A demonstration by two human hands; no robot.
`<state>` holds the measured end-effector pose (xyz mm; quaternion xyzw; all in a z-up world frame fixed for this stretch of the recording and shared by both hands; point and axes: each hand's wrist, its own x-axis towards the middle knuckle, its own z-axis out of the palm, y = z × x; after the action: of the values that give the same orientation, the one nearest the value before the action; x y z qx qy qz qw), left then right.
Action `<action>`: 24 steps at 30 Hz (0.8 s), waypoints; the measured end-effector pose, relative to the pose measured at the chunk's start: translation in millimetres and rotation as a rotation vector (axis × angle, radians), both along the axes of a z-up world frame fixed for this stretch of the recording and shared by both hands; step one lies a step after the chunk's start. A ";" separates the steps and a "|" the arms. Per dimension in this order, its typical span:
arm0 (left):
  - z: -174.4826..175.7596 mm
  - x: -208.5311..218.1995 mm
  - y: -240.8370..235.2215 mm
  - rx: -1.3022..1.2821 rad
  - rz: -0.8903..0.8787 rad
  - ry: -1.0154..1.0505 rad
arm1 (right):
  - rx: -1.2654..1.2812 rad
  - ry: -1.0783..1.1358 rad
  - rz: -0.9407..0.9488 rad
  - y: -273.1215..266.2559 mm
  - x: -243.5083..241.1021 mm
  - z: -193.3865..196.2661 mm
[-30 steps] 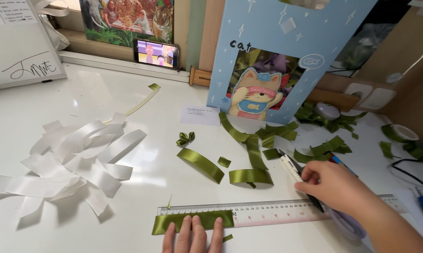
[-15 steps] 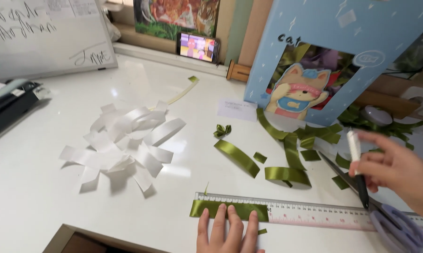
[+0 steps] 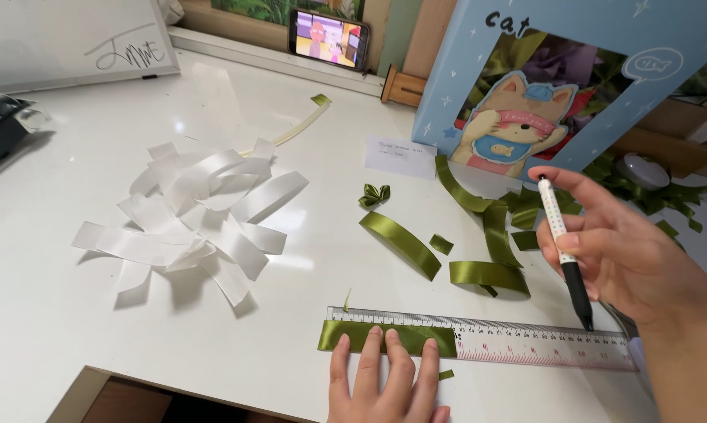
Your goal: Preparing decorative ribbons for gift packaging by measuring, marking, cutting, and heat-sealing the ends.
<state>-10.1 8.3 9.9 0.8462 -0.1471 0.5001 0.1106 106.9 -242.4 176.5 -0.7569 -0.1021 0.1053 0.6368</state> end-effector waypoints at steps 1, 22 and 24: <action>1.6 -1.1 0.9 0.006 -0.006 0.016 | 0.057 -0.009 0.022 0.7 0.4 -1.4; 28.1 -21.4 15.8 0.056 -0.136 0.291 | 0.455 0.165 -0.091 96.3 -31.7 -66.2; 30.7 -24.1 16.2 0.057 -0.136 0.312 | 0.351 0.099 -0.060 102.6 -41.4 -67.6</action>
<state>-34.2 24.5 40.7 0.9044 -0.1991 0.3497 0.1417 65.5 -139.8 108.9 -0.6308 -0.0646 0.1039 0.7662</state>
